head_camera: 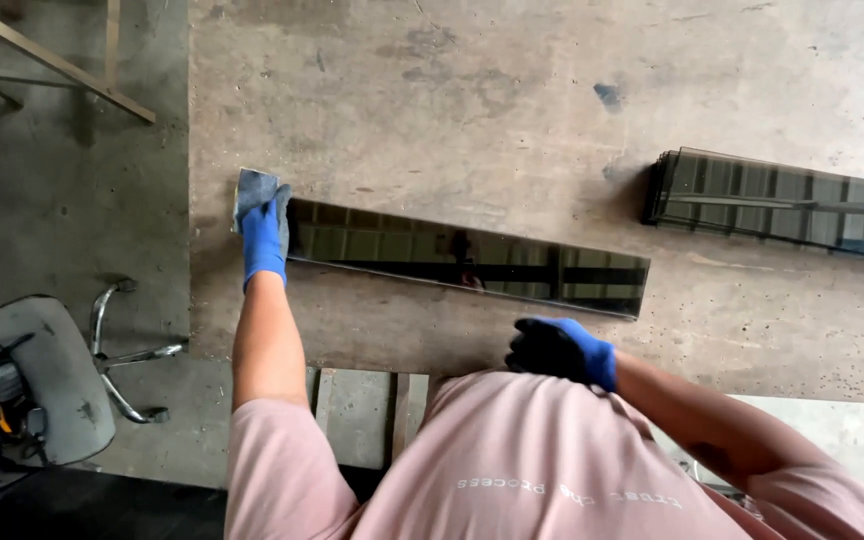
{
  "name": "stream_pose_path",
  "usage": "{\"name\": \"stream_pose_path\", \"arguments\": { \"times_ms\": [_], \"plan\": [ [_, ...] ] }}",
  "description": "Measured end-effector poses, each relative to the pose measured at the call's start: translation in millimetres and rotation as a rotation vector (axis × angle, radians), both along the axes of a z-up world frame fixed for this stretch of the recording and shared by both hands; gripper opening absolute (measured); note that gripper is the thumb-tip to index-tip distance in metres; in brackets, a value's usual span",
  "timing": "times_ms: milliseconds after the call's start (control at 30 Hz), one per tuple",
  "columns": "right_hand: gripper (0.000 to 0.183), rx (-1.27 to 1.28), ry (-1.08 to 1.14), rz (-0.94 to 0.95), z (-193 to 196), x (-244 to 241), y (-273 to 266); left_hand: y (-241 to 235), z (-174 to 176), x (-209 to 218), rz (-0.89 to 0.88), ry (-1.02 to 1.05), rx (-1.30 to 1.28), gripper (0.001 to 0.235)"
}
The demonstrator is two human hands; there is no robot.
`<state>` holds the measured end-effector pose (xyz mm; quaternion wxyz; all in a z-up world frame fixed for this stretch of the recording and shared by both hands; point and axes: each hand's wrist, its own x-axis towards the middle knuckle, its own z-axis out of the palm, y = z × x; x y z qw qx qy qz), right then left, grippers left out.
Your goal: Sanding the sharp edges of glass strips using a hand-held sanding block on a workbench
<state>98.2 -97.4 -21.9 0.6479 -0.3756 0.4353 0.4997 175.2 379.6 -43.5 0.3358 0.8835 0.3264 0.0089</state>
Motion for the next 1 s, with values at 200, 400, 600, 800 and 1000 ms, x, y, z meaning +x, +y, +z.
{"name": "stream_pose_path", "arguments": {
  "times_ms": [200, 400, 600, 800, 1000],
  "plan": [
    [0.063, -0.534, -1.395, 1.018, 2, 50, -41, 43, -110, -29, 0.058, 0.198, 0.215, 0.062],
    [0.123, -0.814, -1.261, 2.091, -5, 97, 10, 16, -33, -20, -0.056, 0.343, 0.369, 0.082],
    [0.138, -0.895, -1.752, 1.702, -54, 83, -18, 93, 53, -3, 0.044, 0.033, 0.935, 0.053],
    [0.127, -0.711, -1.51, 1.736, -56, 90, -28, 87, -37, -1, 0.073, 0.007, 0.602, 0.049],
    [0.1, -0.999, -1.679, 0.918, -21, 65, -79, 44, -68, -13, 0.006, 0.429, 0.707, 0.065]
  ]
}}
